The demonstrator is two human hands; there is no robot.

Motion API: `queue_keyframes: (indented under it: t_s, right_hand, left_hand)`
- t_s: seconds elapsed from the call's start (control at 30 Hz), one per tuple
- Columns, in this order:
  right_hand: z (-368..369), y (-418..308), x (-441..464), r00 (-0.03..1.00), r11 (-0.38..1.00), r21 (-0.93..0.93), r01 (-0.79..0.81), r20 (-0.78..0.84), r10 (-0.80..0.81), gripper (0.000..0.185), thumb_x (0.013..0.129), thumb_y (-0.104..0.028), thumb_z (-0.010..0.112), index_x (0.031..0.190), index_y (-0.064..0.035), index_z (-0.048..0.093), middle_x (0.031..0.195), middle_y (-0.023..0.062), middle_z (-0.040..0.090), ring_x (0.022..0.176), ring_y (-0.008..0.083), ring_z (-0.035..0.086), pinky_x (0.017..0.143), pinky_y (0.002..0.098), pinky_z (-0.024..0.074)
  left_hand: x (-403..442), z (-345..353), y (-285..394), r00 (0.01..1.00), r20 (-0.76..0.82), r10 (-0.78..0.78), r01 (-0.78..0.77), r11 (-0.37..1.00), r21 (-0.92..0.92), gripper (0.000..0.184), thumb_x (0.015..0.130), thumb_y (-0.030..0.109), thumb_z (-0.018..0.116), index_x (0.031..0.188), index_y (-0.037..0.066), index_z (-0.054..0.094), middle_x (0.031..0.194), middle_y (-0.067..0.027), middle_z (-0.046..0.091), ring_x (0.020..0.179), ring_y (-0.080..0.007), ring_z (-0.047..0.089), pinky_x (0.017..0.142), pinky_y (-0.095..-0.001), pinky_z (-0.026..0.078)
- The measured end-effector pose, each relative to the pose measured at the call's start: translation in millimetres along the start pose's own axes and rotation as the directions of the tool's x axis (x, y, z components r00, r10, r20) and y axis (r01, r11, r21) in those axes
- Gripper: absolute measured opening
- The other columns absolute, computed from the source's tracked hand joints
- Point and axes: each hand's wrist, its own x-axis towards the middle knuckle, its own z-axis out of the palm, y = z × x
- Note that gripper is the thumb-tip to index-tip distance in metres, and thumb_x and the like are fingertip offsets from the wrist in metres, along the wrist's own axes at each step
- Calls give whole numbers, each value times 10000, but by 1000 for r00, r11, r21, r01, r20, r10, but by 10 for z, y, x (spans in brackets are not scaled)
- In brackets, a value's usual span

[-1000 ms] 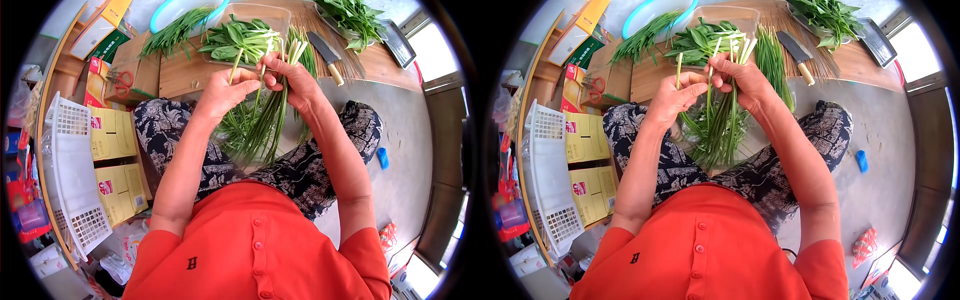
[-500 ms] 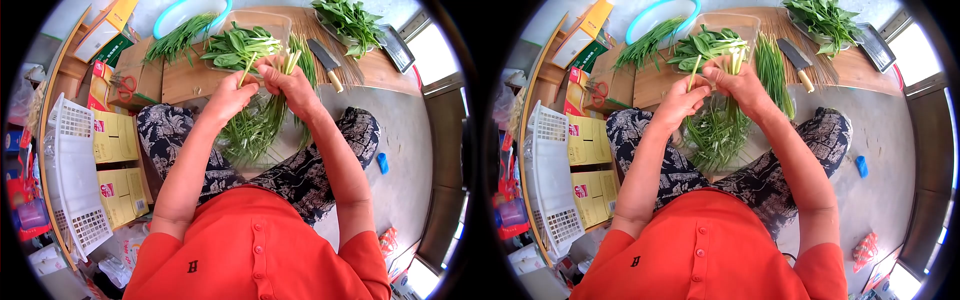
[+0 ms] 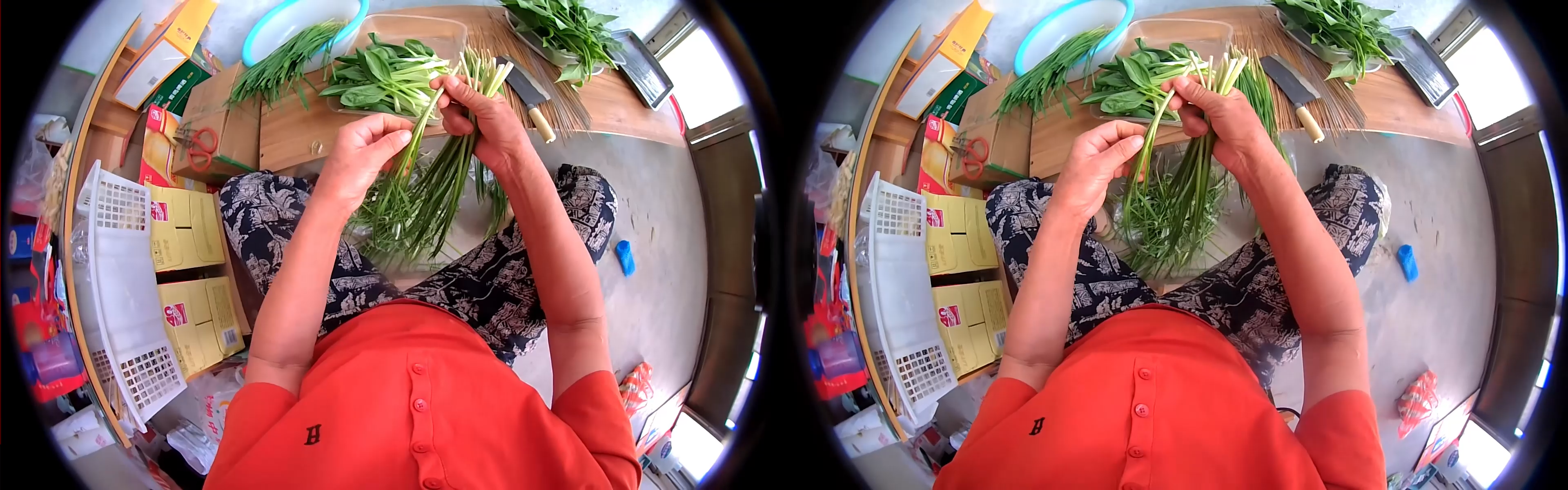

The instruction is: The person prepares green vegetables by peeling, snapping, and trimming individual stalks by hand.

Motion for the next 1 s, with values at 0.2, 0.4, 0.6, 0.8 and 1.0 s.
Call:
queue_keyframes:
  t_s: [0.2,0.4,0.6,0.8,1.0]
  right_hand:
    - [37,44,-3,999,996,-87,12,44,-8,204,893,-218,609,946,-22,620,566,-45,433,457,50,323,463,205,249]
    - [123,46,-33,999,983,-178,41,18,-39,203,876,-216,632,902,-14,634,566,-49,439,459,47,321,448,204,232]
    - [229,70,-113,999,976,-214,38,43,-30,242,871,-227,638,985,-15,617,583,-60,438,465,41,315,438,202,219]
    - [317,130,-188,999,978,-209,4,53,7,201,781,-139,732,906,-59,597,652,-49,503,499,42,370,442,194,261]
    - [535,11,-243,998,979,-201,-20,51,31,144,785,-132,730,852,-72,618,642,-50,524,506,36,404,444,186,283]
  left_hand:
    - [19,46,-7,997,-68,40,-36,997,67,181,903,148,583,1010,5,607,857,-7,614,727,-85,585,658,-234,483]
    - [20,76,42,991,-117,66,-63,998,29,172,886,134,613,999,5,619,846,5,621,735,-54,572,639,-204,463]
    - [33,65,44,960,-146,239,-178,923,343,124,870,99,633,949,4,632,777,14,606,681,-35,533,605,-188,428]
    - [-62,168,162,734,-144,663,-382,579,720,56,829,9,635,877,-13,616,715,-1,558,636,-63,526,569,-201,419]
    - [-59,168,281,568,-184,802,-413,472,779,81,775,-10,648,817,30,592,751,-61,551,570,-148,555,497,-282,442]
